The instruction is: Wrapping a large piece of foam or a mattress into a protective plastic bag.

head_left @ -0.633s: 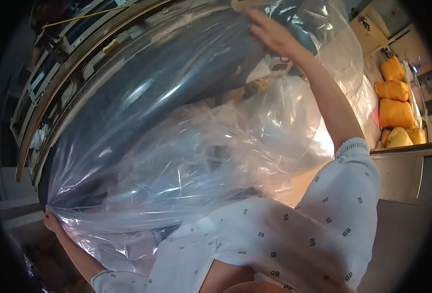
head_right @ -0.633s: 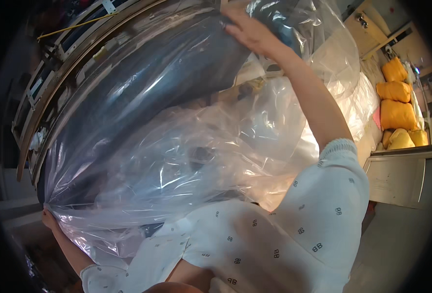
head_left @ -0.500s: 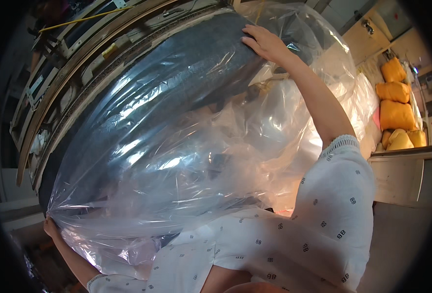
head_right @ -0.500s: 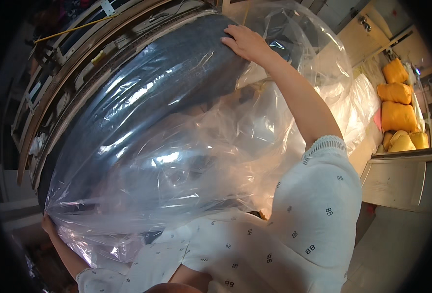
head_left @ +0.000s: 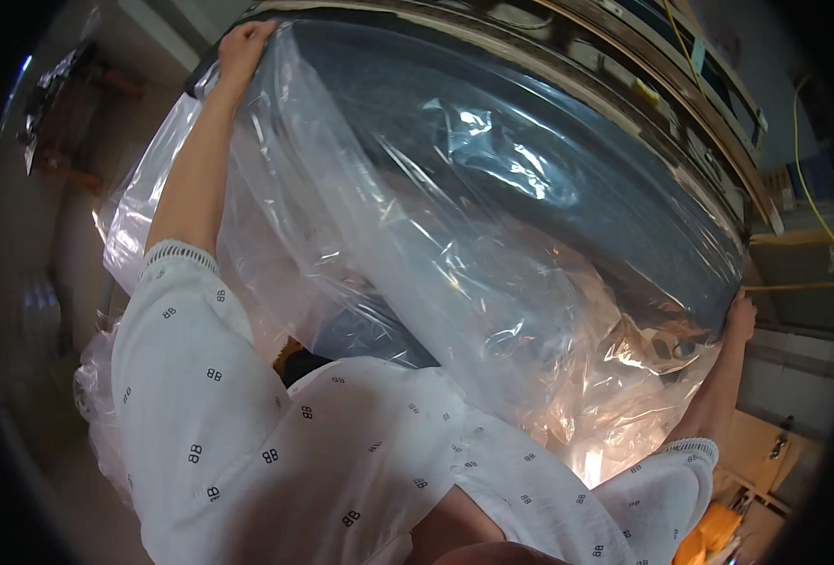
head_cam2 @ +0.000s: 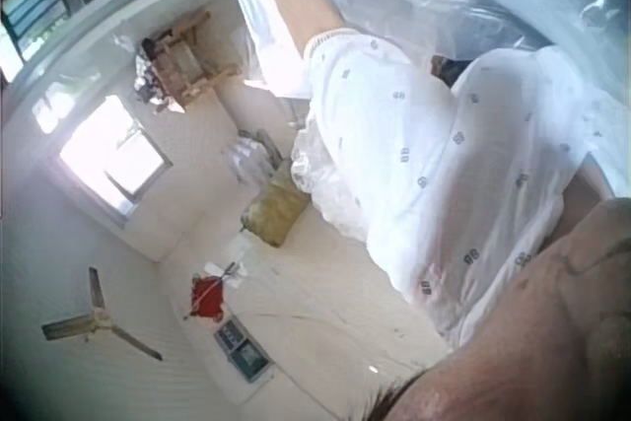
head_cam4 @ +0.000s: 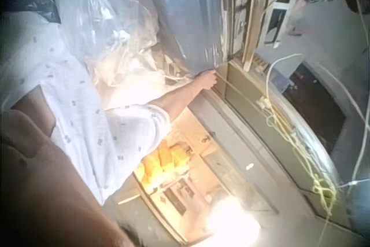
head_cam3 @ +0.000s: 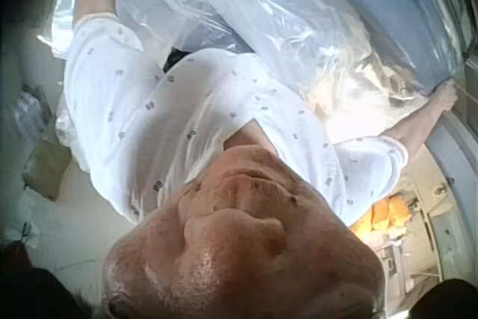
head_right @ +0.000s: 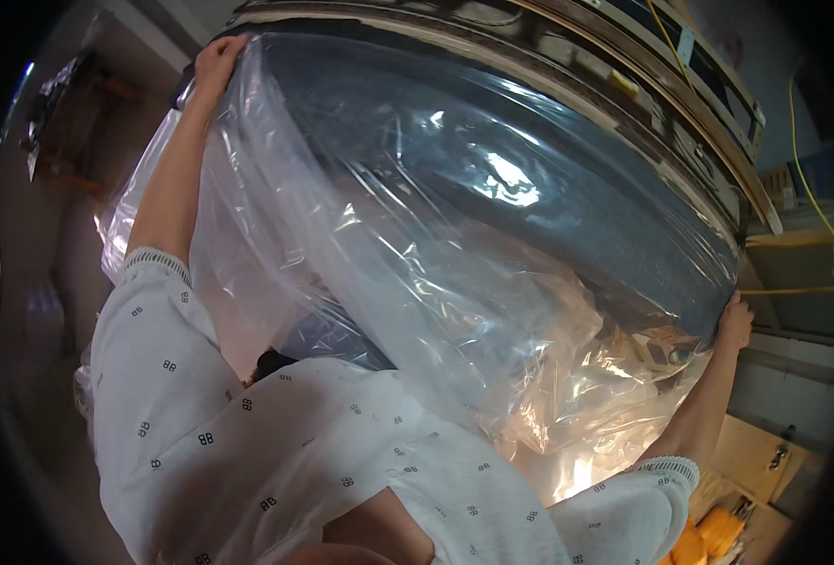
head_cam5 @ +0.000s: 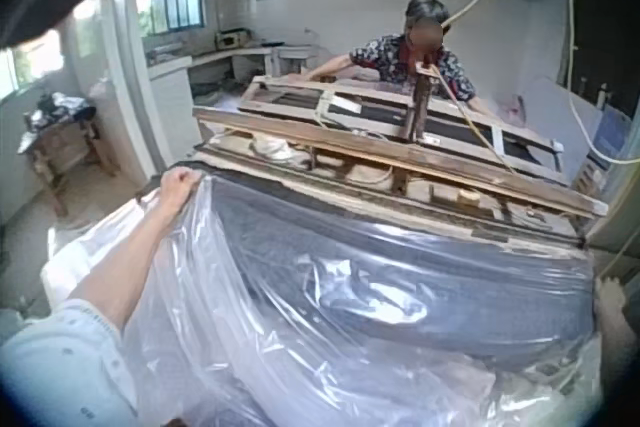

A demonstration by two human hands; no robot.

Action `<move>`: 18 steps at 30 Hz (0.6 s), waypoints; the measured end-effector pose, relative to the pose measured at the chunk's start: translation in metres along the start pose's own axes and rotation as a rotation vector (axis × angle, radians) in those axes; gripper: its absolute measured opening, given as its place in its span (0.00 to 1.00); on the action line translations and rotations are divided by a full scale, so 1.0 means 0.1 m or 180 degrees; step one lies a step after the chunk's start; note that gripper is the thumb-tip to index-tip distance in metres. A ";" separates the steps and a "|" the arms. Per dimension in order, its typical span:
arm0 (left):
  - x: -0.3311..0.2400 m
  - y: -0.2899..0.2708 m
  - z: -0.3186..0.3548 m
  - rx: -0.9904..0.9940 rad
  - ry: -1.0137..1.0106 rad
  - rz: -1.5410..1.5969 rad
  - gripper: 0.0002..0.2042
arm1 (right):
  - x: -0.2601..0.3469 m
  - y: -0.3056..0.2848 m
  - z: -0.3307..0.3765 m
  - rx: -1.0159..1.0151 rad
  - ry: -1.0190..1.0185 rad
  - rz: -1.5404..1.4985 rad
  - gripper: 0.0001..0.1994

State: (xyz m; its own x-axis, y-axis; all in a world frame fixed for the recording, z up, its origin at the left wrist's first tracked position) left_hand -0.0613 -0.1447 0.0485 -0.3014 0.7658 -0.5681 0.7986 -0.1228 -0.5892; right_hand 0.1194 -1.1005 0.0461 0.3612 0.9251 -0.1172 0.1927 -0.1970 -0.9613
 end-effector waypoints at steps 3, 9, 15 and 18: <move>0.05 0.12 -0.14 0.0041 -0.0053 0.0108 0.22 | 0.96 -0.88 0.47 -0.1828 -0.1370 -0.0153 0.13; -0.02 0.08 -0.12 -0.0227 -0.0097 -0.0001 0.19 | 3.04 -2.10 3.47 -0.1172 -0.3655 -0.2683 0.26; 0.41 0.45 -0.43 0.0087 0.0028 0.0181 0.24 | 1.73 -0.87 4.07 -0.0535 -0.2230 -0.1366 0.38; 0.23 0.48 -0.40 0.0477 0.0153 0.0288 0.24 | 0.19 -0.22 4.09 -0.0125 -0.0734 -0.0810 0.23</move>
State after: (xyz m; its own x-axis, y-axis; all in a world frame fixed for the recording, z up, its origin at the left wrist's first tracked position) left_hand -0.0091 -0.1077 0.0297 -0.2038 0.7762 -0.5966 0.7336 -0.2824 -0.6181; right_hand -0.2513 -0.9454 -0.0371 0.0822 0.9943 0.0675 0.2869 0.0412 -0.9571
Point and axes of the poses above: each hand's wrist, its own z-axis away from the middle knuckle, its own y-axis out of the palm, x = y × z, the point moved 4 cm from there along -z, towards the middle knuckle, and after that the axes turned 8 degrees about -x, right-handed, at the moved point
